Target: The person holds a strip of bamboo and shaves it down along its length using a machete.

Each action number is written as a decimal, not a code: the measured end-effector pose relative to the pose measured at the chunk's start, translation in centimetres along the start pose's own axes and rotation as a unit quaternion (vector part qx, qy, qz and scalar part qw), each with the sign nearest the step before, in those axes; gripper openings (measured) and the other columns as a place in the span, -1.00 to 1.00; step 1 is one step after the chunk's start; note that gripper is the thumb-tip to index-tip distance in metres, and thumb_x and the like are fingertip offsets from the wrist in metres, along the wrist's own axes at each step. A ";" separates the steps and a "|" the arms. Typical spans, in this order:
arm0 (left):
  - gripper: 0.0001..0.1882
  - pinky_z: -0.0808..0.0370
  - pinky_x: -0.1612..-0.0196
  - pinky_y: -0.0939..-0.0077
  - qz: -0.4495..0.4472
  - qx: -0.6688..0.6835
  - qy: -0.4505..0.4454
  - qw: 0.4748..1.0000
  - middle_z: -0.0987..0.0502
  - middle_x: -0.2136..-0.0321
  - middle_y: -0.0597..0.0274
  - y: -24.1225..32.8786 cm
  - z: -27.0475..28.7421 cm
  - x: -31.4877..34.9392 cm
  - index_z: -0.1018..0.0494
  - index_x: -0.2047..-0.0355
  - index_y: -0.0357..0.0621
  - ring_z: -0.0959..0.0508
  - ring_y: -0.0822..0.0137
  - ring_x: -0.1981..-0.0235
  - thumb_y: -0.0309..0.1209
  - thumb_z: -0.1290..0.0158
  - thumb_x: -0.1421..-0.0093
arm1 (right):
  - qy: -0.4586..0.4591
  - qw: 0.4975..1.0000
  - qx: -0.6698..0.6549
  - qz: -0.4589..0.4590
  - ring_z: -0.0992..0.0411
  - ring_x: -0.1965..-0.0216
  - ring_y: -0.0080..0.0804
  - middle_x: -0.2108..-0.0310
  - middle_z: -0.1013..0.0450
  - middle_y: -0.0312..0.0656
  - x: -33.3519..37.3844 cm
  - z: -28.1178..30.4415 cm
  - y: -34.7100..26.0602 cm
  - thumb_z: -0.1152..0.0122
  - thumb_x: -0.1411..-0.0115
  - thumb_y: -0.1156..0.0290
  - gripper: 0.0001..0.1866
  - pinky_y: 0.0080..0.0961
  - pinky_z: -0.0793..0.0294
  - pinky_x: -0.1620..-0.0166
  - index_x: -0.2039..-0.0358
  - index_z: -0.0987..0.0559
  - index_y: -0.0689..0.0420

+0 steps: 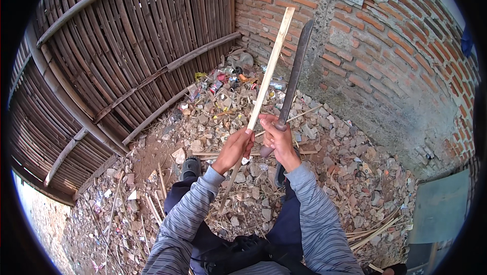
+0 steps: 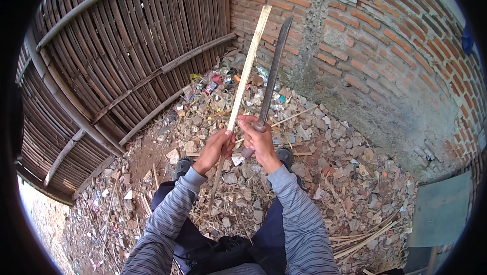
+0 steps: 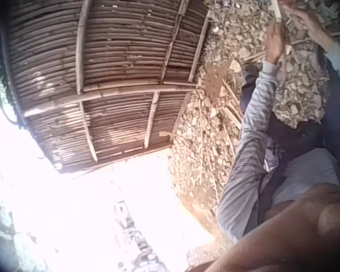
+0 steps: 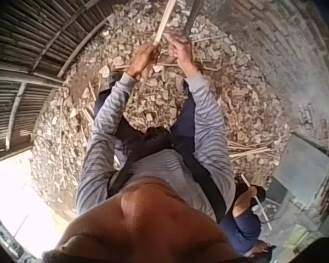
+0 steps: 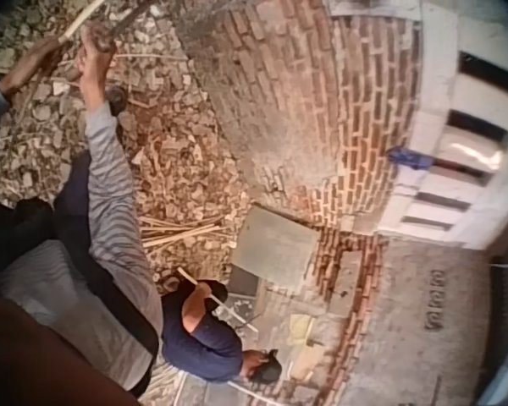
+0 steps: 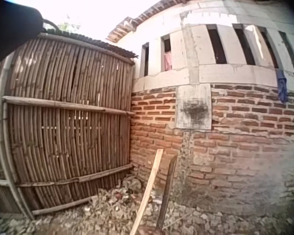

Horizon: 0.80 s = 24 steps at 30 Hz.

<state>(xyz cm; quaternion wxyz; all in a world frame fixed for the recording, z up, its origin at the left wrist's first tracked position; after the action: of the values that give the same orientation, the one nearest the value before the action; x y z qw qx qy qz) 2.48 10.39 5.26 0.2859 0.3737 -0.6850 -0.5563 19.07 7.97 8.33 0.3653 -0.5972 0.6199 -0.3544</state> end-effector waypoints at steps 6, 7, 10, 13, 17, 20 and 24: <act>-0.64 -0.38 0.53 0.55 -0.039 -0.166 0.009 0.985 -0.35 0.59 0.39 0.2 -0.5 2.0 -0.41 0.04 -0.19 -0.37 0.55 0.63 -0.15 0.22 -0.60 | 0.055 0.997 0.056 0.008 -0.13 0.71 -0.82 0.60 -0.37 -0.49 -0.3 0.3 0.1 -0.40 -0.31 0.42 -0.77 -0.70 -0.04 0.64 0.08 -0.63 0.25; -0.63 -0.35 0.55 0.53 -0.041 -0.164 0.022 0.985 -0.36 0.62 0.39 0.4 -0.7 2.1 -0.43 0.01 -0.21 -0.35 0.54 0.66 -0.16 0.22 -0.61 | 0.054 0.997 0.052 0.006 -0.13 0.71 -0.82 0.62 -0.34 -0.52 -0.6 0.6 0.4 -0.40 -0.31 0.42 -0.77 -0.69 -0.03 0.64 0.08 -0.63 0.24; -0.62 -0.35 0.48 0.44 -0.044 -0.202 0.054 0.977 -0.38 0.62 0.30 0.3 -0.5 2.0 -0.47 0.13 -0.21 -0.39 0.50 0.58 -0.15 0.18 -0.59 | 0.055 0.997 0.037 -0.026 -0.11 0.71 -0.82 0.64 -0.29 -0.54 -0.7 0.7 1.6 -0.39 -0.32 0.40 -0.78 -0.68 -0.03 0.64 0.08 -0.64 0.21; -0.51 -0.37 0.43 0.31 -0.064 -0.239 0.103 0.963 -0.41 0.62 0.18 -2.3 2.0 1.6 -0.47 0.26 -0.27 -0.39 0.33 0.58 -0.08 0.18 -0.59 | 0.066 0.997 0.029 -0.040 -0.10 0.71 -0.82 0.64 -0.26 -0.55 -1.1 -0.5 2.4 -0.35 -0.33 0.43 -0.82 -0.68 -0.04 0.63 0.09 -0.65 0.18; -0.41 -0.36 0.40 0.14 -0.026 -0.245 0.153 0.957 -0.41 0.63 0.05 -2.6 3.3 1.3 -0.44 0.38 -0.32 -0.40 0.14 0.58 -0.01 0.18 -0.56 | 0.167 0.981 0.079 0.052 -0.12 0.70 -0.79 0.63 -0.26 -0.52 -1.9 1.2 1.8 -0.19 -0.30 0.54 -0.85 -0.67 -0.05 0.64 0.14 -0.63 0.19; -0.38 -0.36 0.39 0.09 0.017 -0.259 0.167 0.951 -0.40 0.65 -0.05 -2.7 4.5 1.6 -0.46 0.42 -0.35 -0.40 0.05 0.57 0.01 0.17 -0.54 | 0.220 0.961 0.107 0.128 -0.17 0.67 -0.77 0.61 -0.30 -0.50 -2.2 2.8 1.9 -0.15 -0.29 0.57 -0.84 -0.70 -0.07 0.63 0.15 -0.63 0.18; -0.38 -0.37 0.37 0.05 -0.003 -0.311 0.170 0.935 -0.41 0.63 -0.11 -2.2 4.6 2.0 -0.46 0.37 -0.37 -0.43 -0.01 0.56 0.01 0.16 -0.55 | 0.185 0.888 0.335 0.253 -0.21 0.64 -0.73 0.60 -0.38 -0.46 -2.4 3.7 0.6 -0.15 -0.24 0.63 -0.87 -0.52 -0.24 0.55 0.30 -0.65 0.18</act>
<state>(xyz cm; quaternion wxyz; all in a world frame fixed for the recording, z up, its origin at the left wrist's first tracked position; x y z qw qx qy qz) -1.89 11.03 2.06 0.4985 0.3573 -0.4180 -0.6702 22.03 10.36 6.06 0.4998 -0.1857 0.6508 -0.5406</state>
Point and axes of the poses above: each hand's wrist, its own x-axis away from the middle knuckle, its own z-axis out of the back of the hand, y = z × x, the point moved 3 cm from there along -x, towards the middle knuckle
